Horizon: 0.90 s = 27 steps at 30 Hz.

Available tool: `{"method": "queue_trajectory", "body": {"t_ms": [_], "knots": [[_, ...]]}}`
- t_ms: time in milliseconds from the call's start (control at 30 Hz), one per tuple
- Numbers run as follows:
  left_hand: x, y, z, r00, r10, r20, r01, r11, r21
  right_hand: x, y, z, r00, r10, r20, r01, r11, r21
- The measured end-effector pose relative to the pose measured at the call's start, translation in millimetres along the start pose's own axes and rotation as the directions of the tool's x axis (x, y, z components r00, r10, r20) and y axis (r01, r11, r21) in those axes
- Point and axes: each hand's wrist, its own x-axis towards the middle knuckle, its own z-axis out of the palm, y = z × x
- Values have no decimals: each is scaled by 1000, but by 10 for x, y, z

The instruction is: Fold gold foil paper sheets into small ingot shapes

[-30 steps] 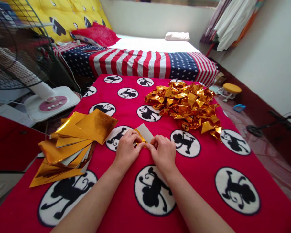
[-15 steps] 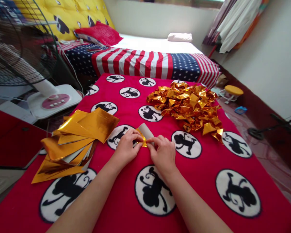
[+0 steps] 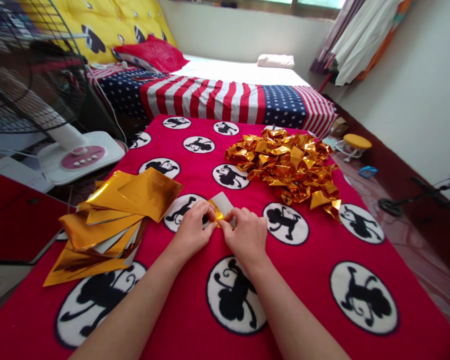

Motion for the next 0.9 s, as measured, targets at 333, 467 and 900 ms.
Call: {"method": "queue_trajectory", "body": {"t_ms": [333, 467, 900], "knots": [[-14, 8, 19, 1000, 4, 17, -3, 1000, -12, 74, 34, 21, 998, 51, 29, -51, 998, -23], [-27, -11, 43, 1000, 3, 10, -3, 1000, -13, 55, 39, 2, 997, 71, 35, -73, 996, 42], [-37, -18, 40, 1000, 12, 5, -12, 1000, -13, -24, 290, -45, 996, 28, 85, -56, 936, 347]]}}
